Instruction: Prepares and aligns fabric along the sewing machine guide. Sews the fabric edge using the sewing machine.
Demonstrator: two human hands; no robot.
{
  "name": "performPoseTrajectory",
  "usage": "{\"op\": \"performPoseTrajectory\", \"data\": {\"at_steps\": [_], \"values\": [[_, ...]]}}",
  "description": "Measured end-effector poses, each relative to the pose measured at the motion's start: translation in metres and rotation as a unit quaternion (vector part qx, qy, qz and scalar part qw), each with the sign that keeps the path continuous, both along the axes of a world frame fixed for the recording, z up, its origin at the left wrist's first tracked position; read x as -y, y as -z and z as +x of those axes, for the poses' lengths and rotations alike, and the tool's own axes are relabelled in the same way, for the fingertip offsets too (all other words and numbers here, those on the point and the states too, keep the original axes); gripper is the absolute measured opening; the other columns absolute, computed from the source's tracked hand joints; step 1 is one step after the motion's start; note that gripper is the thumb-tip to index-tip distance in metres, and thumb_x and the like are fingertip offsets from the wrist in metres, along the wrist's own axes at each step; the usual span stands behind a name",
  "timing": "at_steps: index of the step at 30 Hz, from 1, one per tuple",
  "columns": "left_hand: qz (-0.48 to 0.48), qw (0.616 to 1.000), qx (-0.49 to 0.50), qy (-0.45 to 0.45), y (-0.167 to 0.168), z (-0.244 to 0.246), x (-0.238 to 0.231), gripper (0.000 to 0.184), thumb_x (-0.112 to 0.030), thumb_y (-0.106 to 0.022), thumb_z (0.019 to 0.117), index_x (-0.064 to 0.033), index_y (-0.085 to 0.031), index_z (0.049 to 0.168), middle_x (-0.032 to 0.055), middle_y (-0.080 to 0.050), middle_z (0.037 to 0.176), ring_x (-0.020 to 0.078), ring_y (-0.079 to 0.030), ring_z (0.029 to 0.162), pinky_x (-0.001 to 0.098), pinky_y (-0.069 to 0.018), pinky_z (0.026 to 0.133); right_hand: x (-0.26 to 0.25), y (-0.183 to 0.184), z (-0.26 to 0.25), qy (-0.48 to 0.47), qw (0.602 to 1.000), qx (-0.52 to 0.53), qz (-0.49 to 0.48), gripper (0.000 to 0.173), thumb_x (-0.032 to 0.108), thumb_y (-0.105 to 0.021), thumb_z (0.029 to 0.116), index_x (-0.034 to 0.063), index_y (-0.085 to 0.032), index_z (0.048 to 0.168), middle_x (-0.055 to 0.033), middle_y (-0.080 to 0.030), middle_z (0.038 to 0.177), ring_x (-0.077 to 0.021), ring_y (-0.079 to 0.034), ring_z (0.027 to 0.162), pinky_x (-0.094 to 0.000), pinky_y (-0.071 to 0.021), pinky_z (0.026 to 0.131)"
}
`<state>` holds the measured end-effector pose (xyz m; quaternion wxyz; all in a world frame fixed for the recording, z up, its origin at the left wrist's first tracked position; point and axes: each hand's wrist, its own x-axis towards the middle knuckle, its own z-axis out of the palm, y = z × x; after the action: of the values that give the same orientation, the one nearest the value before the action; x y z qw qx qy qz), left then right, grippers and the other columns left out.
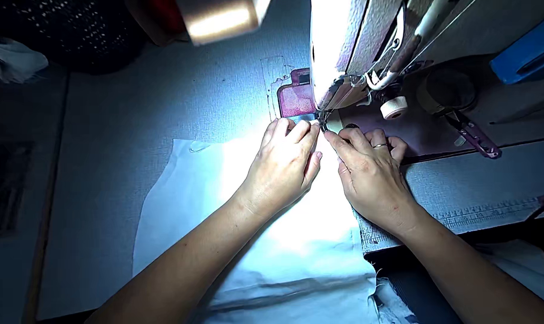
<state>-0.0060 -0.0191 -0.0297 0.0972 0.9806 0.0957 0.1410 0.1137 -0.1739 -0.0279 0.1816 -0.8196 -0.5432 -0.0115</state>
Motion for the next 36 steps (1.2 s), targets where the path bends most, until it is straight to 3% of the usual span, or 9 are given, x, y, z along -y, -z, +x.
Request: {"op": "performPoseTrajectory", "data": {"at_steps": [3,6,12,19,23,27,30,33,36], "values": [[-0.01,1.0,-0.011,-0.012,-0.003,0.001,0.002,0.052,-0.034,-0.038,0.1044,-0.0059,-0.061,0.142,0.0122,-0.063,0.133,0.0334,-0.056,0.125,0.0535,-0.0287,0.117,0.002,0.001,0.003,0.0,1.0,-0.006,0.009,0.049,0.02,-0.041,0.1027,0.0231,-0.057,0.149,-0.0039,-0.062,0.136,-0.0301,-0.053,0.121,-0.0611,-0.0303,0.098],[-0.005,1.0,-0.009,-0.02,-0.003,-0.002,0.005,0.053,-0.034,-0.037,0.1042,-0.0073,-0.061,0.143,0.0118,-0.063,0.133,0.0331,-0.055,0.119,0.0519,-0.0328,0.107,0.003,-0.001,0.001,0.004,1.0,-0.004,0.003,0.049,0.019,-0.041,0.1021,0.022,-0.057,0.149,-0.0039,-0.061,0.138,-0.031,-0.053,0.123,-0.062,-0.029,0.1],[-0.002,1.0,-0.015,-0.026,-0.004,-0.003,0.008,0.054,-0.035,-0.036,0.1035,-0.0095,-0.061,0.144,0.0095,-0.063,0.133,0.0317,-0.052,0.115,0.0528,-0.0308,0.096,0.002,-0.001,-0.001,0.014,1.0,0.018,0.006,0.048,0.018,-0.042,0.101,0.0213,-0.06,0.146,-0.0019,-0.063,0.138,-0.0317,-0.054,0.125,-0.0642,-0.0278,0.103],[-0.009,0.999,-0.031,-0.034,-0.004,-0.001,0.005,0.055,-0.039,-0.035,0.1037,-0.0126,-0.059,0.146,0.007,-0.062,0.135,0.0313,-0.05,0.12,0.0556,-0.0273,0.099,-0.004,-0.004,-0.007,0.04,0.998,0.037,-0.014,0.05,0.012,-0.042,0.101,0.0202,-0.057,0.148,-0.0019,-0.062,0.141,-0.0316,-0.054,0.126,-0.0633,-0.0275,0.104],[-0.001,0.999,-0.039,-0.037,-0.006,-0.001,0.006,0.064,-0.052,-0.037,0.1019,-0.0117,-0.057,0.147,0.0077,-0.061,0.135,0.0315,-0.05,0.121,0.0561,-0.0266,0.1,-0.003,-0.005,-0.005,0.033,0.999,0.021,-0.015,0.051,0.012,-0.044,0.0997,0.0195,-0.056,0.149,-0.0036,-0.06,0.142,-0.0329,-0.052,0.126,-0.0623,-0.029,0.101],[-0.008,0.998,-0.055,-0.038,-0.007,-0.005,0.007,0.07,-0.058,-0.033,0.1022,-0.0123,-0.051,0.152,0.008,-0.056,0.146,0.0328,-0.049,0.129,0.0582,-0.0271,0.102,0.012,-0.006,-0.003,0.002,0.999,0.011,0.048,0.046,0.016,-0.043,0.1022,0.0167,-0.061,0.145,-0.0055,-0.063,0.134,-0.0326,-0.054,0.119,-0.0612,-0.0314,0.098],[-0.039,0.999,-0.02,-0.006,-0.007,-0.013,0.007,0.061,-0.048,-0.039,0.1042,-0.0077,-0.055,0.148,0.0117,-0.055,0.148,0.033,-0.048,0.136,0.0552,-0.0302,0.111,0.031,-0.001,-0.011,-0.021,0.998,0.005,0.059,0.044,0.017,-0.045,0.0996,0.0192,-0.068,0.137,-0.0033,-0.066,0.133,-0.0295,-0.055,0.116,-0.0577,-0.0306,0.1],[-0.045,0.997,0.034,0.053,-0.004,-0.018,0.008,0.045,-0.03,-0.045,0.1044,-0.004,-0.065,0.136,0.0127,-0.061,0.144,0.0287,-0.05,0.141,0.0432,-0.0363,0.12,0.041,0.008,-0.017,-0.007,0.999,0.015,0.044,0.046,0.02,-0.043,0.1025,0.0243,-0.064,0.143,0.0004,-0.064,0.138,-0.0271,-0.055,0.12,-0.0567,-0.0292,0.103],[-0.047,0.997,0.023,0.051,-0.001,-0.016,0.004,0.047,-0.029,-0.043,0.1043,-0.0039,-0.064,0.137,0.0121,-0.061,0.144,0.0275,-0.051,0.141,0.0398,-0.0358,0.12,0.038,0.011,-0.021,0.016,0.999,0.031,0.033,0.048,0.02,-0.043,0.102,0.0267,-0.06,0.146,0.0029,-0.063,0.141,-0.0265,-0.055,0.123,-0.057,-0.0283,0.104]]}}
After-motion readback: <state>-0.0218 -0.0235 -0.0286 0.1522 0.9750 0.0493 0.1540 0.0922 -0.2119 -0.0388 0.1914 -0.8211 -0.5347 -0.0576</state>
